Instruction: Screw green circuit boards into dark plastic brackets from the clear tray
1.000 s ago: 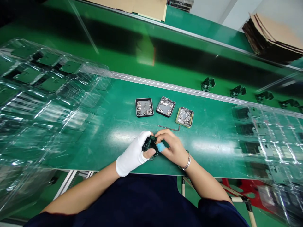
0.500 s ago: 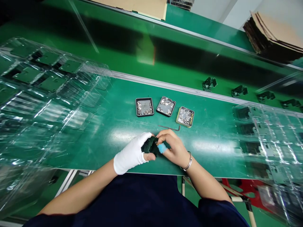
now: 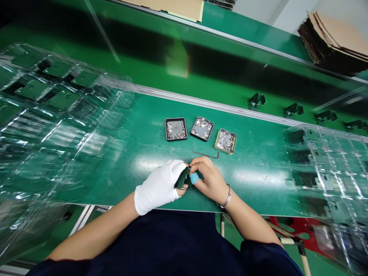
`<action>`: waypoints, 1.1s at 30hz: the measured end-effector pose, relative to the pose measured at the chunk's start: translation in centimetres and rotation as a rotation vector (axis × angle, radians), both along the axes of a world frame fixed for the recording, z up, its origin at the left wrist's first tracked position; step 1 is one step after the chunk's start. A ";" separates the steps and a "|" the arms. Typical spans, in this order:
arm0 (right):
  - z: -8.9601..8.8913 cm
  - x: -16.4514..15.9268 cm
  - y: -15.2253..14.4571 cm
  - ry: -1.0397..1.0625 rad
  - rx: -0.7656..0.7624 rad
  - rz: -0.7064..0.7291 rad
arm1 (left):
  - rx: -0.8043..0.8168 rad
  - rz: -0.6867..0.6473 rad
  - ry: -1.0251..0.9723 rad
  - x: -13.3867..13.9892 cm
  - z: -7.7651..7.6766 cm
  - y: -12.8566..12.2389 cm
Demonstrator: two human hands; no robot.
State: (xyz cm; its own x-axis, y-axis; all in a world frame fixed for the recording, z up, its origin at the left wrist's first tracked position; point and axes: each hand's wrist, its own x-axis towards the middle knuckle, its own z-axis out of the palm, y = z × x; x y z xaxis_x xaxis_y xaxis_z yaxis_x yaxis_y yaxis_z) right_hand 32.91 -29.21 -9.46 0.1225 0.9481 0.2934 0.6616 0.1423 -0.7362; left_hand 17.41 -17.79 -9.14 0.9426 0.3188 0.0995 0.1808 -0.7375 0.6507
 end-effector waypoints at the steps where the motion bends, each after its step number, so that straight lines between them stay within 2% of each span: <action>1: 0.0 -0.1 0.0 -0.003 -0.001 -0.016 | 0.030 0.030 -0.010 0.1 0.1 -0.2; 8: -0.1 -0.7 -0.1 -0.028 -0.011 -0.123 | -0.128 0.199 -0.126 0.8 -0.7 -1.6; 16: 0.0 -0.8 -0.2 0.007 0.050 -0.141 | -0.005 0.199 -0.137 1.4 -0.6 -0.7; 22: -0.4 -1.2 -0.2 -0.135 0.047 -0.171 | 0.275 0.216 -0.154 2.0 -0.2 -1.0; 25: -0.6 -1.2 0.0 -0.185 0.053 -0.201 | 0.329 0.247 -0.115 2.2 -0.1 -1.0; 33: -0.5 -0.7 0.3 0.101 0.047 -0.153 | 0.392 0.219 -0.151 2.3 -0.3 -0.7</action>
State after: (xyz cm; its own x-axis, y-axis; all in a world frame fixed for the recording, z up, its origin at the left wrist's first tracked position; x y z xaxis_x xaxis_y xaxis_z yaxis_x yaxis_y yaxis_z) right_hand 32.25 -28.87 -9.96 0.2952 0.9019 0.3154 0.6008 0.0815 -0.7952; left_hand 19.68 -18.47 -9.45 0.8229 0.4198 0.3829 0.2845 -0.8878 0.3619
